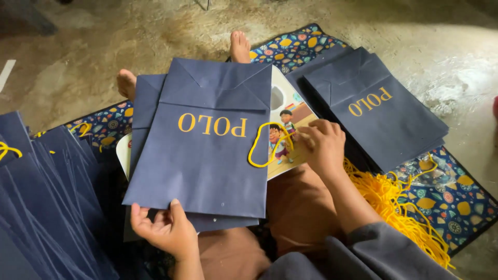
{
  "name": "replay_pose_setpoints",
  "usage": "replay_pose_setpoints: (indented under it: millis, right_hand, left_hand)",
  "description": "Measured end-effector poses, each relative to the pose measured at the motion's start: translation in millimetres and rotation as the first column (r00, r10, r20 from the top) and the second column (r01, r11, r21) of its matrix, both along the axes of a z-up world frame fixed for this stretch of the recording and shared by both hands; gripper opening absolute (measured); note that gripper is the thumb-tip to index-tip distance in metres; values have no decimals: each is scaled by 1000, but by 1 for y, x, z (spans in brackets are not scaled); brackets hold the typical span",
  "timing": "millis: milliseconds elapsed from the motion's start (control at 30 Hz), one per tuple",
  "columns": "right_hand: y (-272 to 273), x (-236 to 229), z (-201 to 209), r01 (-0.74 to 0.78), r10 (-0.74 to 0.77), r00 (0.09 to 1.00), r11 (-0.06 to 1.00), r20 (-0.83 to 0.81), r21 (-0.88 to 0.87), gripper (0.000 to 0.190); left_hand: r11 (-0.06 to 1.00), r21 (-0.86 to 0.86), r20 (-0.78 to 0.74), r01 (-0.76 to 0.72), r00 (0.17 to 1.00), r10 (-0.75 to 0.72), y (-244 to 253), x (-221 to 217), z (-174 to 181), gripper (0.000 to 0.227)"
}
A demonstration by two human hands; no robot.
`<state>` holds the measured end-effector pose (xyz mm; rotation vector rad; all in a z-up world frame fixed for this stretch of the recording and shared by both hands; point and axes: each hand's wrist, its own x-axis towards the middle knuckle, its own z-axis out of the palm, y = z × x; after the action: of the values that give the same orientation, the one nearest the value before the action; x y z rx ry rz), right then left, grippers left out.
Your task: Attaching yellow cord handles to blue paper shopping bags by threading them through pre-punched holes.
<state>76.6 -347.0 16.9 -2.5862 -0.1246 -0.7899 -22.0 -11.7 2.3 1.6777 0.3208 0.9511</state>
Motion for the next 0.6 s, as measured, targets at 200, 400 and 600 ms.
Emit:
replay_pose_setpoints:
  millis: [200, 400, 600]
  right_hand:
    - [12, 9, 1, -114, 114, 990, 993, 78, -8, 22]
    - [64, 9, 49, -327, 513, 858, 524, 14, 787, 7]
    - [163, 10, 41, -640, 783, 605, 370, 146, 673, 6]
  left_hand:
    - [999, -41, 67, -22, 997, 25, 2, 4, -14, 67]
    - [997, -72, 79, -16, 997, 22, -4, 6, 0, 62]
    - [977, -146, 52, -154, 985, 163, -6, 12, -13, 74]
